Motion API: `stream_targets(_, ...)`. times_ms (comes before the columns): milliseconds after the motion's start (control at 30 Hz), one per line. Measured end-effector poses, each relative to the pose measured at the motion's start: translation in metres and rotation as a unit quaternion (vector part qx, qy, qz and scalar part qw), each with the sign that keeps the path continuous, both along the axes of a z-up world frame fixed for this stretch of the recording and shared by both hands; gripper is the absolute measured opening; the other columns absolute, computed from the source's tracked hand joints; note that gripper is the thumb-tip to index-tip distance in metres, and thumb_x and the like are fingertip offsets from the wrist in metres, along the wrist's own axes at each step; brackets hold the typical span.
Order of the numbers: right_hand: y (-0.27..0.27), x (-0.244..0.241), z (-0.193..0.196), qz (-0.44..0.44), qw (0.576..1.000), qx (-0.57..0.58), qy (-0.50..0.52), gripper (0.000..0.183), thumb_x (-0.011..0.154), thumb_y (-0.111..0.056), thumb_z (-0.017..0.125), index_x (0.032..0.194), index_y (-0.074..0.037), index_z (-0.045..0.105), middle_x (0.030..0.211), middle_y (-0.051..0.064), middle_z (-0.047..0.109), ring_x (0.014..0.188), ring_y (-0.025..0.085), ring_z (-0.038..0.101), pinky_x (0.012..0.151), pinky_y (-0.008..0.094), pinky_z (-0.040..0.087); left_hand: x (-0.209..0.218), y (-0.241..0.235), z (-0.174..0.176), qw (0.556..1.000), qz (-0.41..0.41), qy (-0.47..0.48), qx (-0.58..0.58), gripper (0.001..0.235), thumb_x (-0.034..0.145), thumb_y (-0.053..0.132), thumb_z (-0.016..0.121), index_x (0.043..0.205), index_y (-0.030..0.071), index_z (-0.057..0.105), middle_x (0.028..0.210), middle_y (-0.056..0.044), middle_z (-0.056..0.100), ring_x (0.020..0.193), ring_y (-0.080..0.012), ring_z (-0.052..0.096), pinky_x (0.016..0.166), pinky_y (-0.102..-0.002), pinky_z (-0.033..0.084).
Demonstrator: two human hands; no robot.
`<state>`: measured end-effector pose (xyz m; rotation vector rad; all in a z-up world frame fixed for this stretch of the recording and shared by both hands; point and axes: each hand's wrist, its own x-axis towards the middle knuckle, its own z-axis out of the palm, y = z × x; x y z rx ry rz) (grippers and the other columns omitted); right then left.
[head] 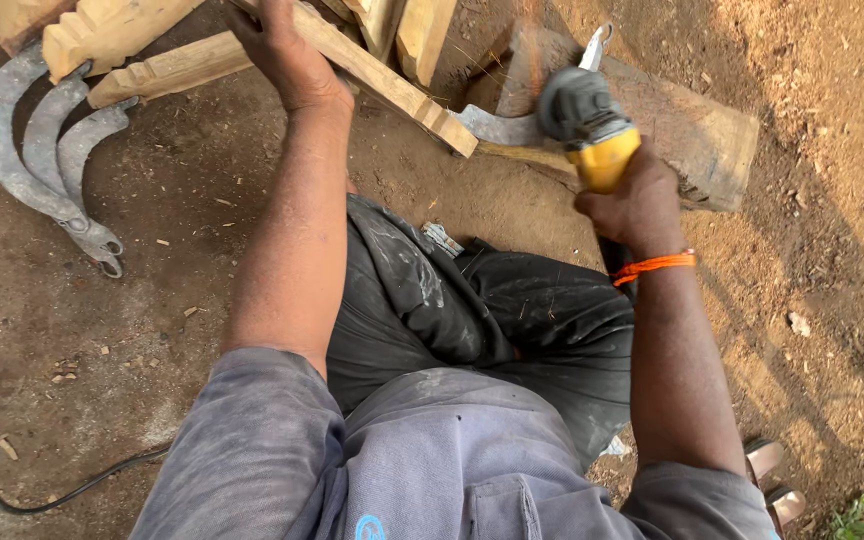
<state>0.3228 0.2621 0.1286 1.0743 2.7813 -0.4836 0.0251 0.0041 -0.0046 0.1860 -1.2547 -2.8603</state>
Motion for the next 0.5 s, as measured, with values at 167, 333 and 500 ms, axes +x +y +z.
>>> stream_targets(167, -0.010, -0.006, 0.006, 0.037, 0.999, 0.005, 0.019, 0.086, 0.062, -0.027, 0.091, 0.131, 0.005, 0.051, 0.110, 0.024, 0.071, 0.100, 0.039, 0.071, 0.090, 0.045, 0.057, 0.001, 0.007, 0.007, 1.000, 0.007, 0.025, 0.001, 0.105, 0.079, 0.044, 0.078, 0.155, 0.008, 0.016, 0.143, -0.027, 0.036, 0.143, -0.0392, 0.040, 0.119, -0.064, 0.042)
stream_targets(333, -0.027, -0.003, -0.004, 0.052, 0.998, -0.033, 0.025, 0.080, 0.065, -0.025, 0.087, 0.133, 0.002, 0.054, 0.113, 0.023, 0.072, 0.103, 0.038, 0.072, 0.093, 0.043, 0.058, 0.003, 0.003, 0.002, 0.999, 0.005, 0.027, 0.021, 0.102, 0.081, 0.045, 0.078, 0.155, 0.006, 0.019, 0.143, -0.028, 0.037, 0.143, -0.0400, 0.041, 0.121, -0.063, 0.039)
stream_targets(500, -0.025, -0.011, 0.021, 0.012, 1.000, 0.011, -0.007, 0.081, 0.063, -0.026, 0.089, 0.130, 0.004, 0.054, 0.110, 0.026, 0.071, 0.103, 0.041, 0.070, 0.091, 0.046, 0.056, 0.001, 0.008, 0.011, 0.999, 0.042, 0.000, -0.012, 0.107, 0.073, 0.044, 0.082, 0.152, 0.009, 0.019, 0.143, -0.026, 0.039, 0.139, -0.0389, 0.042, 0.117, -0.063, 0.039)
